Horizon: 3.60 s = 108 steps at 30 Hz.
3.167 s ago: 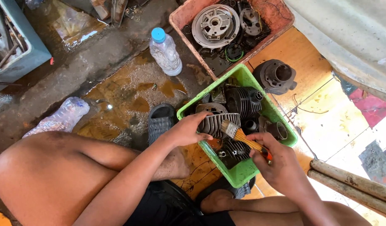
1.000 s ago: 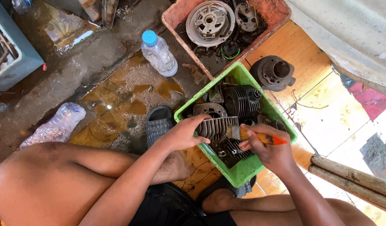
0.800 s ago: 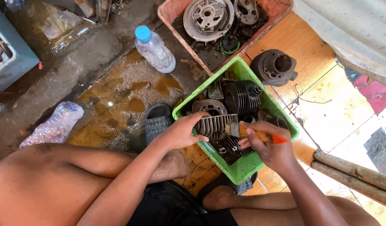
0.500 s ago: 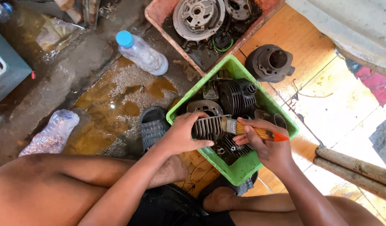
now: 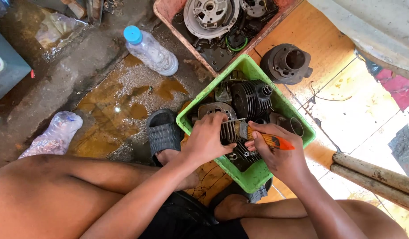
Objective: The person scrubs various engine components, including a circular metal part and a cylinder head, using a brush and a screwdriver. The parts are handled over a green plastic bin, and the person occasionally moves items between bins.
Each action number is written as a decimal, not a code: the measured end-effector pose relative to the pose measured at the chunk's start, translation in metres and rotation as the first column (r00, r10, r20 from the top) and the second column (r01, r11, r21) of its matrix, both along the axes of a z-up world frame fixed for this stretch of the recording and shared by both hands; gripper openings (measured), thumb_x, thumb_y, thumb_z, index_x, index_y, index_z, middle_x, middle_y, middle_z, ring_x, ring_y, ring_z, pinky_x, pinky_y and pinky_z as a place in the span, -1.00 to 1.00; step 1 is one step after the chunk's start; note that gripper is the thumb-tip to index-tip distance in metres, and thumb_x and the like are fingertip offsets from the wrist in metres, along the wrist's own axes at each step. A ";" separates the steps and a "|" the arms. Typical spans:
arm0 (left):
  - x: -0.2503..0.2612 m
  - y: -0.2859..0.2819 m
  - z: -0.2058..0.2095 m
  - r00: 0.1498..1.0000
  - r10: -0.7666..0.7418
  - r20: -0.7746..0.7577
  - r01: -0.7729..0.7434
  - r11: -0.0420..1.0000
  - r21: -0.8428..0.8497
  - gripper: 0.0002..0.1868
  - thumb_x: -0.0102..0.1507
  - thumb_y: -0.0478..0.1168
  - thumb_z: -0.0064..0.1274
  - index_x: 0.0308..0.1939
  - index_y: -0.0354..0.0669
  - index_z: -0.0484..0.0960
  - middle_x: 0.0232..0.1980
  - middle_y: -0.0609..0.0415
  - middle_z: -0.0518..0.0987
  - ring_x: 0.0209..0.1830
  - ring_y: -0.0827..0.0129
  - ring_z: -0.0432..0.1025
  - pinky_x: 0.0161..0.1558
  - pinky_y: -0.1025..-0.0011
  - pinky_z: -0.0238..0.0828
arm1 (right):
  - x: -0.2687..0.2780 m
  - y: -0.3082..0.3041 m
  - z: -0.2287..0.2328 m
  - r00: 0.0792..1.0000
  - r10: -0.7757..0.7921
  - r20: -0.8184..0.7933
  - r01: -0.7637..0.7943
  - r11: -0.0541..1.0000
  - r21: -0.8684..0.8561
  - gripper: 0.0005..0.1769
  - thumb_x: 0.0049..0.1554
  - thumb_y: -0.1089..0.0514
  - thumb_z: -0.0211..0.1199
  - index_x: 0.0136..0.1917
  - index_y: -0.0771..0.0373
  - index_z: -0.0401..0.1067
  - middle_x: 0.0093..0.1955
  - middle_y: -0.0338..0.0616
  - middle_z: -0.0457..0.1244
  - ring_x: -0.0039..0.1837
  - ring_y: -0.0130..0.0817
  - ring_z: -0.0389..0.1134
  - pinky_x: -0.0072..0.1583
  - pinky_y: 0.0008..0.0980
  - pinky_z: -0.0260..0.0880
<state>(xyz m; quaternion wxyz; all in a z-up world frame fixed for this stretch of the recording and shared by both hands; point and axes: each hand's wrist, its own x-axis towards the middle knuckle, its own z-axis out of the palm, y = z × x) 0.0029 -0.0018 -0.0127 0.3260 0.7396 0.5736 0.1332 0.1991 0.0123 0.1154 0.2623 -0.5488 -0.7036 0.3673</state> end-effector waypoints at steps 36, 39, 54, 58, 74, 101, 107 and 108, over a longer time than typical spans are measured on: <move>-0.044 -0.003 0.046 0.973 -0.208 0.102 0.221 0.965 -0.141 -0.19 0.25 0.10 0.23 0.49 0.00 0.24 0.20 -0.18 0.42 0.28 -0.22 0.36 0.18 -0.41 0.30 | -0.024 -0.009 0.026 0.941 0.306 0.145 -0.326 0.935 0.142 -0.79 0.17 0.15 0.27 0.10 0.15 0.53 -0.08 -0.02 0.41 -0.07 0.08 0.48 -0.14 -0.03 0.53; -0.038 -0.006 0.042 0.972 -0.234 -0.010 0.229 0.957 -0.181 -0.17 0.26 0.14 0.19 0.49 -0.04 0.17 0.26 -0.16 0.37 0.35 -0.19 0.30 0.15 -0.42 0.34 | -0.030 -0.012 0.046 0.947 0.281 0.157 -0.300 0.948 0.111 -0.79 0.17 0.19 0.28 0.10 0.13 0.53 -0.09 -0.07 0.41 -0.10 0.00 0.50 -0.13 -0.13 0.54; -0.033 0.013 0.025 0.949 -0.138 0.284 0.155 0.987 -0.037 -0.16 0.10 0.15 0.39 0.31 -0.18 0.43 0.18 -0.34 0.54 0.27 -0.34 0.41 0.13 -0.23 0.43 | -0.023 -0.026 0.010 0.998 0.050 0.033 -0.054 0.986 0.160 -0.73 0.16 0.24 0.30 0.16 0.14 0.57 0.02 0.04 0.43 0.02 0.17 0.47 -0.08 0.01 0.52; -0.033 0.014 0.025 0.939 -0.142 0.314 0.160 0.987 -0.032 -0.18 0.03 0.04 0.46 0.26 -0.16 0.46 0.14 -0.30 0.57 0.20 -0.34 0.45 0.13 -0.19 0.45 | -0.012 -0.024 0.002 0.996 0.091 -0.013 -0.090 0.990 0.106 -0.81 0.15 0.20 0.30 0.05 0.17 0.61 -0.08 0.04 0.45 -0.07 0.20 0.48 -0.16 0.04 0.49; -0.035 0.026 0.023 0.940 -0.141 0.312 0.193 0.971 -0.143 -0.16 0.00 0.12 0.47 0.23 -0.23 0.55 0.10 -0.30 0.62 0.23 -0.21 0.48 0.24 -0.01 0.45 | -0.007 -0.008 0.012 0.997 0.067 -0.028 -0.064 0.991 0.115 -0.83 0.17 0.26 0.31 0.05 0.22 0.62 -0.14 0.07 0.44 -0.11 0.17 0.49 -0.19 -0.11 0.48; -0.038 0.040 0.046 0.938 -0.091 0.336 0.206 0.924 -0.323 -0.33 0.04 -0.01 0.42 0.08 -0.40 0.61 -0.06 -0.22 0.65 0.05 -0.04 0.55 0.17 0.07 0.53 | 0.007 -0.013 -0.014 0.997 -0.073 0.036 0.069 0.993 0.100 -0.88 0.17 0.18 0.35 -0.01 0.09 0.65 -0.20 -0.05 0.44 -0.13 0.02 0.50 -0.15 -0.16 0.50; -0.055 0.043 0.026 0.857 0.160 0.490 0.082 0.897 -0.435 -0.40 0.07 -0.12 0.43 0.06 -0.43 0.61 -0.06 -0.30 0.66 0.00 -0.11 0.58 0.11 -0.01 0.56 | 0.027 -0.006 -0.026 0.926 0.268 0.268 -0.137 0.896 -0.422 -0.83 0.10 0.12 0.29 -0.09 0.20 0.62 -0.39 0.15 0.41 -0.24 0.15 0.46 -0.09 0.12 0.41; -0.058 0.042 0.015 0.823 0.260 0.505 0.021 0.875 -0.484 -0.40 0.09 -0.10 0.42 0.08 -0.41 0.61 -0.04 -0.31 0.66 -0.01 -0.10 0.58 0.09 -0.01 0.57 | 0.032 -0.005 -0.037 0.854 0.339 0.393 -0.170 0.898 -0.406 -0.78 0.16 0.07 0.25 0.00 0.19 0.59 -0.36 0.21 0.40 -0.17 0.29 0.45 -0.06 0.22 0.40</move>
